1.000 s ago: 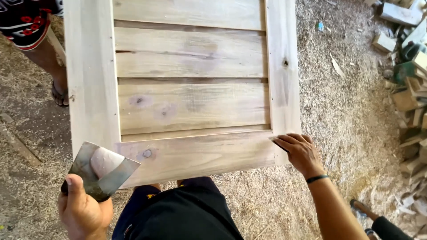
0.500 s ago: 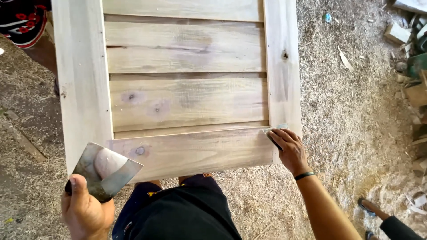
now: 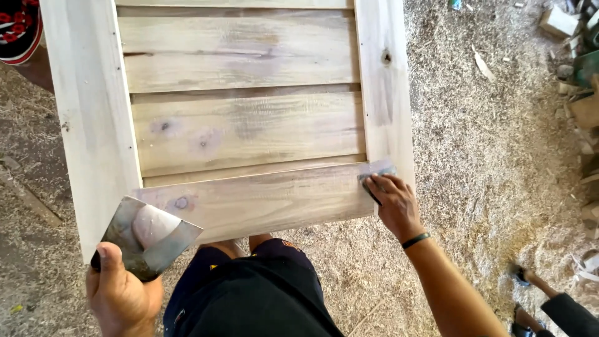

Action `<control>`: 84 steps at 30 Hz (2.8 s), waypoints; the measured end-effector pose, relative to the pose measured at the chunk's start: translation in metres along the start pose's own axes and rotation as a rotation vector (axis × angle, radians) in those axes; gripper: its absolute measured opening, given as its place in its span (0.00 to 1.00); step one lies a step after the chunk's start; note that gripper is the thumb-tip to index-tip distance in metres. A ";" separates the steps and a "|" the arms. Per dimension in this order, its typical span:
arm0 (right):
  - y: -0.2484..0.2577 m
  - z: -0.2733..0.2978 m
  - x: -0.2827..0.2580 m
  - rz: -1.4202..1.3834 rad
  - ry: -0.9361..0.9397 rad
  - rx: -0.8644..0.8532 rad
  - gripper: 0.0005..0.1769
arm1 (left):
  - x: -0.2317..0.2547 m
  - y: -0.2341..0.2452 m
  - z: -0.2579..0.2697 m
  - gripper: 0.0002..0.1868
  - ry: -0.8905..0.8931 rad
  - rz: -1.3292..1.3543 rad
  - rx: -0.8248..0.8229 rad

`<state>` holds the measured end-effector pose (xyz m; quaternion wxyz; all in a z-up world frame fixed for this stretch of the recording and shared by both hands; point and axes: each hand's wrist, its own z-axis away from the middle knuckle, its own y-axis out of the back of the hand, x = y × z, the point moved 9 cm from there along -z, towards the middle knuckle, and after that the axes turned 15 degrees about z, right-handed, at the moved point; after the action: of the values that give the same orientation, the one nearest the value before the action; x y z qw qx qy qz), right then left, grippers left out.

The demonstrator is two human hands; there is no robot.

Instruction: The person applies wood filler to a wooden door panel and sands the surface to achieve a smooth finish.

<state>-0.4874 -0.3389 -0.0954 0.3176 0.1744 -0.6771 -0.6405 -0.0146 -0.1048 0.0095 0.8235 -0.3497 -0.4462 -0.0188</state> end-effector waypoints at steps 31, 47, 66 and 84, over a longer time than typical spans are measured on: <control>0.015 0.007 -0.019 -0.164 0.093 -0.375 0.21 | 0.009 0.176 0.164 0.37 -0.129 0.171 0.211; 0.029 0.039 0.022 0.032 0.022 -0.180 0.22 | -0.019 0.113 0.172 0.42 -0.086 0.158 0.061; 0.019 0.075 -0.019 -0.068 0.271 -0.140 0.22 | -0.020 0.136 0.187 0.39 -0.183 0.221 0.116; -0.038 0.059 0.071 -0.127 -0.546 -0.540 0.21 | -0.002 0.135 0.177 0.43 -0.160 0.195 0.083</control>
<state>-0.5844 -0.3441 -0.1163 0.1199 -0.0506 -0.5317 -0.8368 -0.0975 0.1018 -0.0040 0.7971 -0.3574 -0.4747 0.1078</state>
